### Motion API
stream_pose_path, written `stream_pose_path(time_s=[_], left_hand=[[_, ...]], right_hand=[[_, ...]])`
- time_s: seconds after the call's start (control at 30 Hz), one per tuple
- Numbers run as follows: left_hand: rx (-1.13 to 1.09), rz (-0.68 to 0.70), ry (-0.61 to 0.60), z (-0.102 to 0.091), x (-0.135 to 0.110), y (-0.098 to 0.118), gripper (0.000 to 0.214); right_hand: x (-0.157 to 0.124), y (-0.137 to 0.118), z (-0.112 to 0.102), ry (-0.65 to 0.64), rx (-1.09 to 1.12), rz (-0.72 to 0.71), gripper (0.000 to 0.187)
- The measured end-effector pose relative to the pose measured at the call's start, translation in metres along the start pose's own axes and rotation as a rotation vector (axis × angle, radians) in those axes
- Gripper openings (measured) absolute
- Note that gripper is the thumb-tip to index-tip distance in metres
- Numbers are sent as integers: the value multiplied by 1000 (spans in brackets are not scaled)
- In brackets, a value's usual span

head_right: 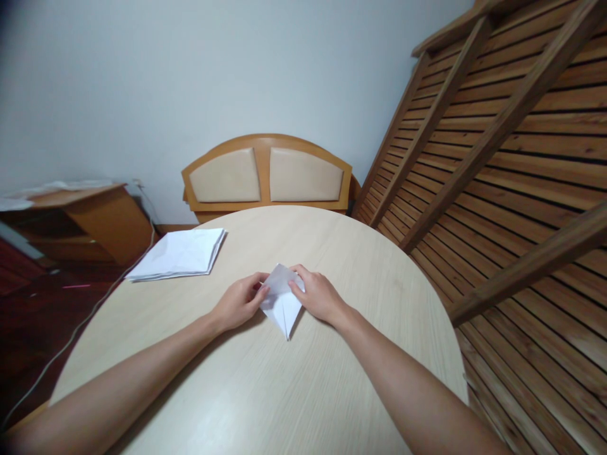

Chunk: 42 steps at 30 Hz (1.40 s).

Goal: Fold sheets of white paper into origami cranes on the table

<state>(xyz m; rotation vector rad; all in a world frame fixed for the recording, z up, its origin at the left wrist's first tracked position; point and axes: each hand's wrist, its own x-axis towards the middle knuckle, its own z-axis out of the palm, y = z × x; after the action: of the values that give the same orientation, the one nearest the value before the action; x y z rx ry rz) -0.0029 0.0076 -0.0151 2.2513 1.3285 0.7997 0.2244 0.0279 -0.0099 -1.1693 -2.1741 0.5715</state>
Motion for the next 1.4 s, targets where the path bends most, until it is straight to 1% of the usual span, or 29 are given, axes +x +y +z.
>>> stream_pose_path(time_s=[0.13,0.27,0.4,0.47,0.57,0.8,0.9,1.03,1.23,1.3,1.4], left_hand=[[-155,-18,42,0,0,-1,35],[-275,-15,74,2,1,-4,26],[-266,8,64,4,0,-5,19],[-259,9,59,4,0,-4,20],[-243,-5,52,4,-1,-3,25],[-244,-17,35,3,-1,-2,33],[-216,-1,74,1,-1,0,34],[-168,-2,134,1,-1,2,28],[-99,-76,262,5,0,3,12],[-104,-85,294,5,1,5,8],[-155,-53,299,5,1,8,8]], right_hand=[[1,2,3,51,25,15,24],[1,2,3,76,42,34,20],[1,1,2,89,35,49,13],[0,-1,2,91,-3,55,10],[0,-4,2,92,-51,52,12],[1,-10,6,118,-145,-68,20],[1,-12,7,128,-169,-85,21],[0,-18,6,127,-196,-112,23],[-1,-27,6,109,-197,-147,13],[-2,-28,7,101,-197,-142,10],[-2,-29,8,100,-197,-131,10]])
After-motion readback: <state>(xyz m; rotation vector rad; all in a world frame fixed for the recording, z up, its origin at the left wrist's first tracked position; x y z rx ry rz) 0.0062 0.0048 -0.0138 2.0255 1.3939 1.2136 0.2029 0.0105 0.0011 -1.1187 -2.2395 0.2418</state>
